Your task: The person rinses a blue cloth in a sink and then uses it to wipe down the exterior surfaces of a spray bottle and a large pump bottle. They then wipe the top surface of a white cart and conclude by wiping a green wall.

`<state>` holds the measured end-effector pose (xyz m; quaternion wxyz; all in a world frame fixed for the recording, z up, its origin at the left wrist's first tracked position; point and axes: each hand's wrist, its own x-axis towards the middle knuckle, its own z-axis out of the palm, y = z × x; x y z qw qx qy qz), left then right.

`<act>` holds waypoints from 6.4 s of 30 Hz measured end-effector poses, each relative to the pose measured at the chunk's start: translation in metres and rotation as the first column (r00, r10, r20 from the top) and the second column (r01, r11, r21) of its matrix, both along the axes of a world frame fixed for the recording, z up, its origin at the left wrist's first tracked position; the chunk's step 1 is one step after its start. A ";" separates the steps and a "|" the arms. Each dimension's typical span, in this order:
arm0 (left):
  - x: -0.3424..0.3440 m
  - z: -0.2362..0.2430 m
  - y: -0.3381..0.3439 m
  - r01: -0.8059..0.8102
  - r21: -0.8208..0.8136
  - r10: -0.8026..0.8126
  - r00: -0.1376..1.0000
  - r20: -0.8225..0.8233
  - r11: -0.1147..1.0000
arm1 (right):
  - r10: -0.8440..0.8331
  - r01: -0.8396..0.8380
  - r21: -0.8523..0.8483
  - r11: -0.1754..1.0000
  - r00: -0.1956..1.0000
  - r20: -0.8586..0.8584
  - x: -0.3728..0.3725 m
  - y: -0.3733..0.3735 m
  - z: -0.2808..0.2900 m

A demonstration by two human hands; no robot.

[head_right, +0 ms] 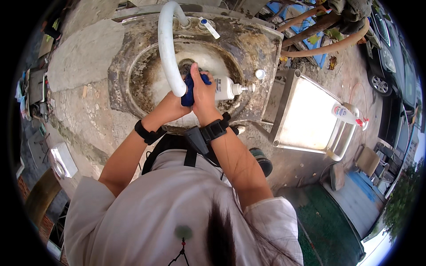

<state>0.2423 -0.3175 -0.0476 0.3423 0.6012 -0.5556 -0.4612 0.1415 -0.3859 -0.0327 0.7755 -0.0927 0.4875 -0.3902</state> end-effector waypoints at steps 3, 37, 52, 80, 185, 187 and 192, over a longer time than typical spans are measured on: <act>0.012 0.018 0.002 -0.198 0.378 0.395 0.724 -0.566 0.904 | 0.098 -0.093 -0.128 0.987 0.994 0.038 -0.012 0.007 -0.004; 0.012 0.024 -0.001 -0.359 0.439 0.567 0.548 -0.615 0.824 | 0.138 -0.157 -0.097 0.983 0.975 -0.175 -0.046 0.001 0.000; 0.023 0.063 0.008 -0.114 0.098 0.146 0.886 -0.439 0.989 | 0.485 -0.487 -0.019 0.873 0.866 0.121 -0.019 0.009 0.002; -0.005 0.010 0.010 -0.402 0.601 0.722 0.436 -0.537 0.691 | 0.167 -0.844 -0.318 0.433 0.421 -0.891 0.004 0.031 0.001; -0.141 0.122 0.003 0.012 -0.329 -0.020 1.000 -0.021 0.944 | -0.649 -0.759 -0.593 0.269 0.313 -0.694 -0.263 0.048 0.128; -0.167 0.133 -0.011 -0.102 -0.008 0.085 0.868 -0.489 0.995 | -0.669 -0.504 -0.706 0.498 0.294 -0.682 -0.290 0.050 0.125; -0.246 0.166 -0.024 0.120 -0.319 -0.208 0.944 -0.258 0.940 | 0.085 -0.421 -0.551 0.720 0.843 -0.532 -0.292 0.068 0.094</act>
